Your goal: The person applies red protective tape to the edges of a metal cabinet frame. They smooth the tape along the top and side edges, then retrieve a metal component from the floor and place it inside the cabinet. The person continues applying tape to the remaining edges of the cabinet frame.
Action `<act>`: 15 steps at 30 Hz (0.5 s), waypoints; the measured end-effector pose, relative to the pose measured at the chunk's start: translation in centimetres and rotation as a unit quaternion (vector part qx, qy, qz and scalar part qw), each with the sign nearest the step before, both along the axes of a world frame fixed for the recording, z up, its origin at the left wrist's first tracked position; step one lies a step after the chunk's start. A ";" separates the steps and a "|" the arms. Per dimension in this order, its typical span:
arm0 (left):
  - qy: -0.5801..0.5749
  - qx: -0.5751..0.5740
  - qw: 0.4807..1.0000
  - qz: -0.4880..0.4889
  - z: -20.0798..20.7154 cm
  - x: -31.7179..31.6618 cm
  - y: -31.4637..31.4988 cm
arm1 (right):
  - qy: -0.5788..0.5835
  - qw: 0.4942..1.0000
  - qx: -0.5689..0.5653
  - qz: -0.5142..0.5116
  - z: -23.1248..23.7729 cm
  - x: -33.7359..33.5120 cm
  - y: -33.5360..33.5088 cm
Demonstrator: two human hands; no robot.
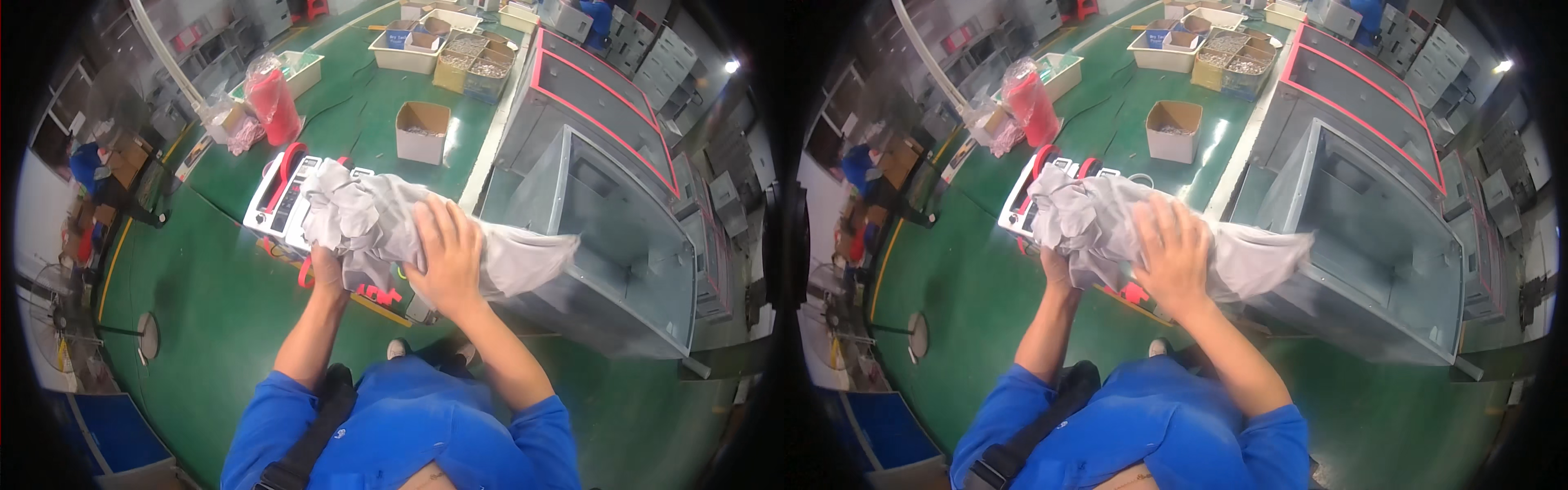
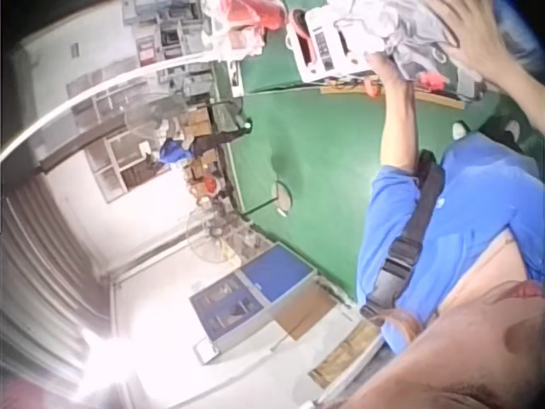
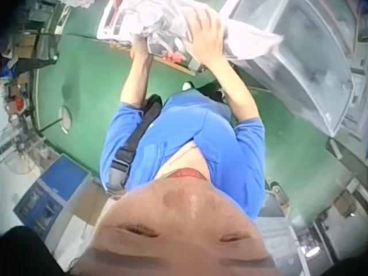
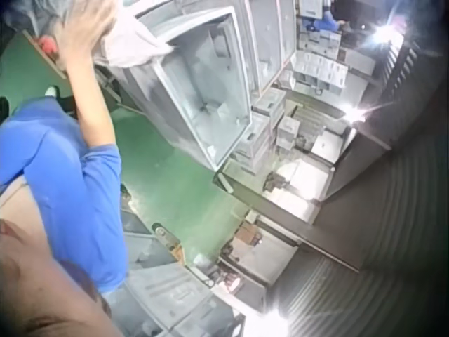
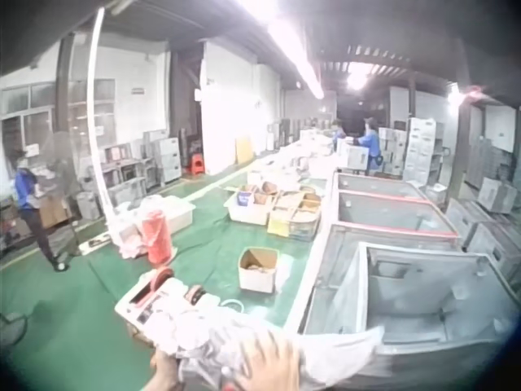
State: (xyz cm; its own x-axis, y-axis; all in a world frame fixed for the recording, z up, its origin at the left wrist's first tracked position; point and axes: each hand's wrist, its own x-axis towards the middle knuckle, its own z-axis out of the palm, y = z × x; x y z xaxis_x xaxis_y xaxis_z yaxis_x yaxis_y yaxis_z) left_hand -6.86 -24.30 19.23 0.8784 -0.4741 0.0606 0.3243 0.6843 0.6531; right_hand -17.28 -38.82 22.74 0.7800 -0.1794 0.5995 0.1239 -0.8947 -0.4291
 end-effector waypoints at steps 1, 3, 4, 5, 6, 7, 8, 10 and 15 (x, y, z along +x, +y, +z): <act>-0.006 0.054 0.998 0.017 -0.5 -0.1 0.1 | 0.046 0.998 0.033 -0.024 -2.0 0.7 -0.4; -0.023 0.158 0.986 0.047 -1.2 -0.6 -0.7 | 0.138 0.969 0.205 -0.007 -6.9 2.0 -1.7; -0.119 0.144 0.980 0.074 -0.8 -0.8 -1.8 | 0.168 0.960 0.225 -0.012 -8.3 2.2 -2.4; -0.047 0.131 0.988 0.071 -1.1 -1.5 -2.1 | 0.170 0.940 0.293 -0.045 -10.4 2.6 -3.2; -0.115 0.151 0.980 0.067 -2.4 -1.2 -2.3 | 0.172 0.914 0.360 -0.074 -12.6 3.1 -3.6; -0.179 0.173 0.966 0.065 -4.1 -0.8 -2.3 | 0.179 0.881 0.426 -0.100 -13.4 3.3 -3.7; -0.198 0.211 0.956 0.053 -5.5 -0.9 -2.3 | 0.142 0.783 0.605 -0.036 -13.8 3.4 -4.6; -0.310 0.282 0.907 0.025 -7.5 -0.9 -2.7 | 0.044 0.622 0.782 0.027 -11.7 4.3 -5.0; -0.522 0.360 0.770 0.069 -5.7 3.2 -9.4 | -0.029 0.584 0.802 0.118 -9.5 9.4 -10.2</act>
